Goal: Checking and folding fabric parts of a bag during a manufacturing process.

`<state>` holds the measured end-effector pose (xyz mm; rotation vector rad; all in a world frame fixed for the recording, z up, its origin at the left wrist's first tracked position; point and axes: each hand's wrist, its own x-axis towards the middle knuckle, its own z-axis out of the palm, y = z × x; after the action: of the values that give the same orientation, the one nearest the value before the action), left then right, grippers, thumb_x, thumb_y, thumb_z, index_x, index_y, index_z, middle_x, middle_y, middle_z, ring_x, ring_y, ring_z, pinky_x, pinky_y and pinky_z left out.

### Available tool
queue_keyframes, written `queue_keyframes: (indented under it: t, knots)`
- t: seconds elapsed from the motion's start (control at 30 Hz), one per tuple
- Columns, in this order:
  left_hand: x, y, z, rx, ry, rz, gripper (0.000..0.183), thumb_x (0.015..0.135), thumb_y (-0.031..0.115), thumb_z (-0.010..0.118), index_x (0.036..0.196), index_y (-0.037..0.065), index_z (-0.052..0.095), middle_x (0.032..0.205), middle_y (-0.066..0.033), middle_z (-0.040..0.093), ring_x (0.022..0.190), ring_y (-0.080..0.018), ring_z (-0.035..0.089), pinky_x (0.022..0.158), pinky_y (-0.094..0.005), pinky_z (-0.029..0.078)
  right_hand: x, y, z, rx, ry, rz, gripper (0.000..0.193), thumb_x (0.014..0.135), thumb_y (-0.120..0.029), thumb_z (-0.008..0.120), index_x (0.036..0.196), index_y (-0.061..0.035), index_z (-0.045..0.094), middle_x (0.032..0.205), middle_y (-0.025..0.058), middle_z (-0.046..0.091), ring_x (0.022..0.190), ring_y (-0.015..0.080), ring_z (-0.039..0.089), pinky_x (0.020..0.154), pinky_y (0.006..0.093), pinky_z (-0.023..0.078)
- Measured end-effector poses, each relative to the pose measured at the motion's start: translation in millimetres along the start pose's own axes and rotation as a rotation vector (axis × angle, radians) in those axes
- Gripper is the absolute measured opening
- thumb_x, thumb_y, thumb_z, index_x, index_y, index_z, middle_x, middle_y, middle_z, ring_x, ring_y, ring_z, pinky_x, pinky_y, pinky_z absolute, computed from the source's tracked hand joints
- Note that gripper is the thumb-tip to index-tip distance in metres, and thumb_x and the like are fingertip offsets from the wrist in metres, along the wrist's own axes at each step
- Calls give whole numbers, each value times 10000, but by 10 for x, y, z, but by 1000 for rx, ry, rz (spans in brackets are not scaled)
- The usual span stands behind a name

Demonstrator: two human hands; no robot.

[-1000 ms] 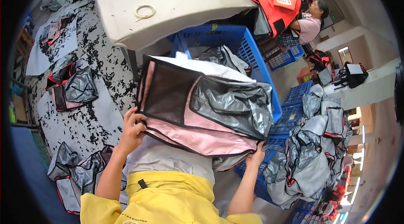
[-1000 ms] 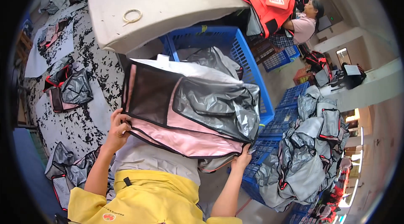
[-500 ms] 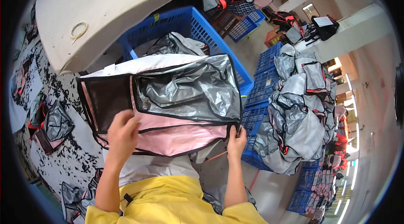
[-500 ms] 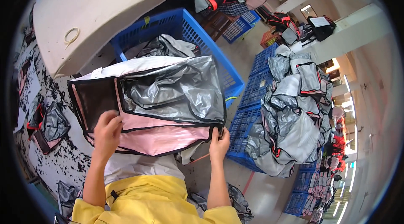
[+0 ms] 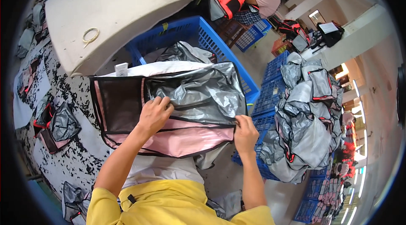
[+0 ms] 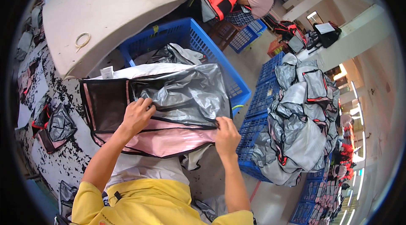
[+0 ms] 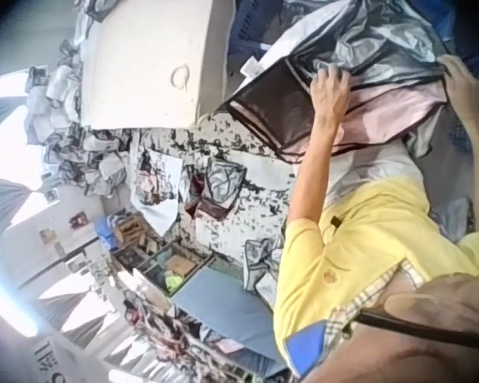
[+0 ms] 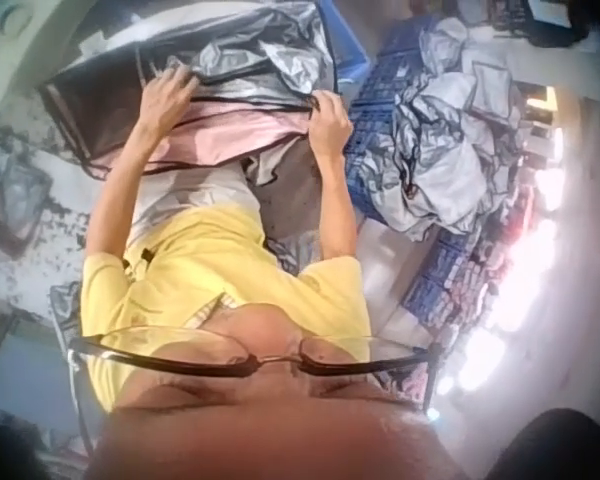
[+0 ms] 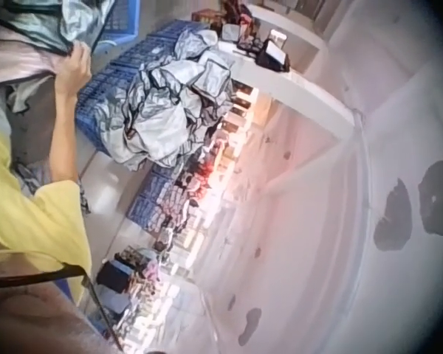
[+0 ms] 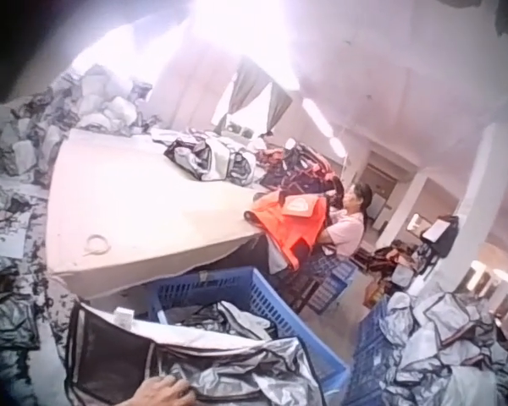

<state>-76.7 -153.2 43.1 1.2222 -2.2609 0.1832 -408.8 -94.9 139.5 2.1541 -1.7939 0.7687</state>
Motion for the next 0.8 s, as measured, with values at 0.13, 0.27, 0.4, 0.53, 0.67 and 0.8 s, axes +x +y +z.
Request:
queue_keyframes:
  t: [0.13, 0.27, 0.4, 0.53, 0.67, 0.8]
  knots:
    - [74, -64, -342, -181, 182, -22, 224, 746, 62, 645, 969, 72, 637, 968, -71, 608, 836, -250, 622, 649, -356, 533, 82, 776, -226, 125, 129, 343, 101, 962, -36, 659, 1047, -5, 704, 966, 139, 713, 863, 302, 707, 758, 362, 542]
    - [-140, 210, -555, -266, 275, 18, 217, 712, 70, 653, 926, 40, 649, 972, -84, 630, 758, -250, 629, 631, -356, 529, -2, 827, -109, 276, 223, 431, 91, 973, 10, 627, 1038, 7, 691, 909, 106, 683, 809, 267, 680, 737, 331, 518]
    - [-750, 472, -383, -349, 138, -42, 255, 740, 93, 658, 988, 38, 678, 1042, -95, 655, 817, -249, 666, 659, -352, 548, -227, 766, -58, 260, 140, 518, 133, 976, 42, 592, 1043, -6, 697, 965, 102, 683, 868, 259, 673, 801, 329, 516]
    - [-939, 580, -214, -403, 85, -109, 300, 746, 103, 663, 1041, 50, 668, 1073, -95, 661, 885, -268, 672, 690, -368, 557, -239, 368, -256, -15, 184, 407, 161, 1012, -39, 633, 1149, -10, 713, 1120, 139, 716, 1043, 305, 675, 939, 394, 519]
    - [-717, 662, -186, -420, 120, -79, 316, 746, 103, 665, 1059, 73, 643, 1145, -78, 646, 931, -261, 660, 701, -359, 557, 92, -340, -519, 238, 190, 222, 211, 976, 28, 683, 1184, 13, 715, 1104, 123, 674, 965, 238, 683, 807, 345, 565]
    - [-796, 618, -231, -383, 89, -104, 316, 753, 87, 660, 1067, 85, 622, 1168, -64, 627, 911, -245, 638, 700, -354, 548, 864, -1376, 173, 416, -179, -167, 240, 903, -171, 795, 1124, -79, 777, 1136, 108, 691, 929, 259, 711, 755, 372, 570]
